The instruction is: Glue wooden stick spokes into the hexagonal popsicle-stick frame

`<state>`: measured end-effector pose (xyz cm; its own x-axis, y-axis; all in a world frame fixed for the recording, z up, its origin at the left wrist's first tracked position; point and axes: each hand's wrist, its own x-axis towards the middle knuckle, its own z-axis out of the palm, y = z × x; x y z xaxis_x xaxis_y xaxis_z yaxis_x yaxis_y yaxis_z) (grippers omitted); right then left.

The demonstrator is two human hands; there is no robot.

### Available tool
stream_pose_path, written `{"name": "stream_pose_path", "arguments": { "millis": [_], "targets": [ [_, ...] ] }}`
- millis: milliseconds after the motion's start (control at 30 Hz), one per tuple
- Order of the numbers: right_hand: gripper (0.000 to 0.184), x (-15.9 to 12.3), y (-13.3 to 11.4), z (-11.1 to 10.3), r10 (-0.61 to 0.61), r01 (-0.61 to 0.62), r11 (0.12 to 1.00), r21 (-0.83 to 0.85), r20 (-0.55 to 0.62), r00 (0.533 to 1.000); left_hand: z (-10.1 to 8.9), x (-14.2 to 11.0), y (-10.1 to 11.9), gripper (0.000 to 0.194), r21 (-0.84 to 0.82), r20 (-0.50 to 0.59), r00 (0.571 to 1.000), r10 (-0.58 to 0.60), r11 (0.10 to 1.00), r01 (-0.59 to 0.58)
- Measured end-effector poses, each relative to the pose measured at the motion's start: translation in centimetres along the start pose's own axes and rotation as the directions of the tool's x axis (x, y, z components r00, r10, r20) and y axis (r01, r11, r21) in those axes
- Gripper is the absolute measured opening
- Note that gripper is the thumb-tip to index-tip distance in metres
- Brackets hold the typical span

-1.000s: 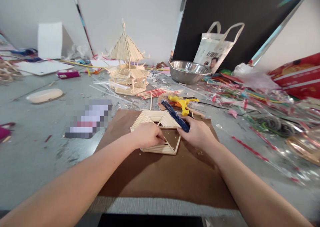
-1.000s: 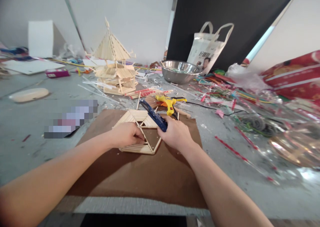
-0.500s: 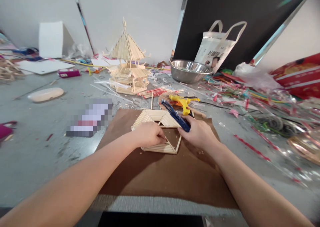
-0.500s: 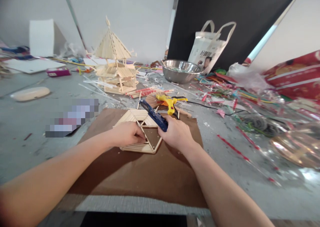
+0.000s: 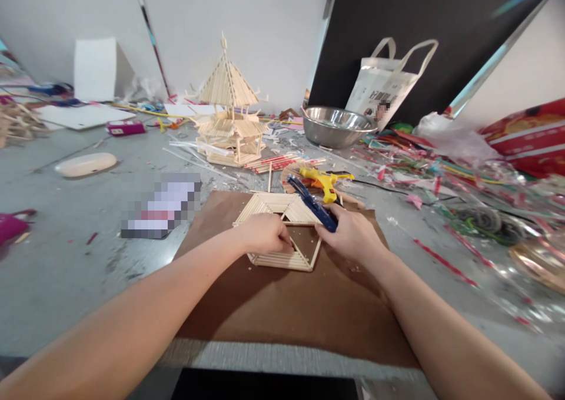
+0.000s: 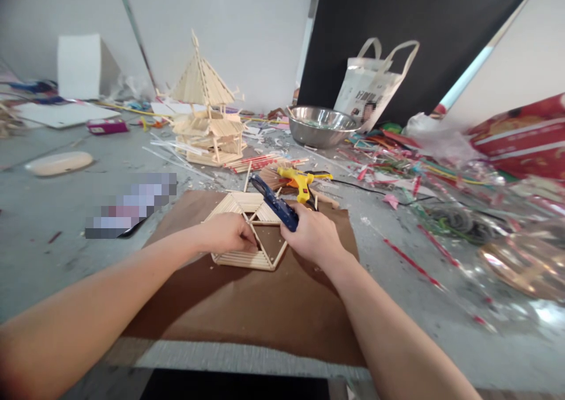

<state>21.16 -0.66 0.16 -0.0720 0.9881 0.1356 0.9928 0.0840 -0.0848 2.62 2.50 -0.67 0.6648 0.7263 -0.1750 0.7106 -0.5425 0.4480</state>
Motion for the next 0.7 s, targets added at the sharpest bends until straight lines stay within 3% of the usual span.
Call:
{"name": "stream_pose_path", "arguments": {
  "millis": [400, 700],
  "targets": [
    [0.037, 0.8, 1.5, -0.7, 0.100, -0.096, 0.993, 0.065, -0.064, 0.993, 0.2, 0.0, -0.1, 0.026, 0.019, -0.017, 1.000, -0.017, 1.000, 0.017],
    [0.045, 1.8, 3.8, -1.3, 0.335, -0.337, 0.941, -0.031, -0.056, 0.940, 0.3, -0.1, 0.0, 0.025, 0.008, -0.009, 1.000, -0.005, 1.000, 0.005]
  ]
}}
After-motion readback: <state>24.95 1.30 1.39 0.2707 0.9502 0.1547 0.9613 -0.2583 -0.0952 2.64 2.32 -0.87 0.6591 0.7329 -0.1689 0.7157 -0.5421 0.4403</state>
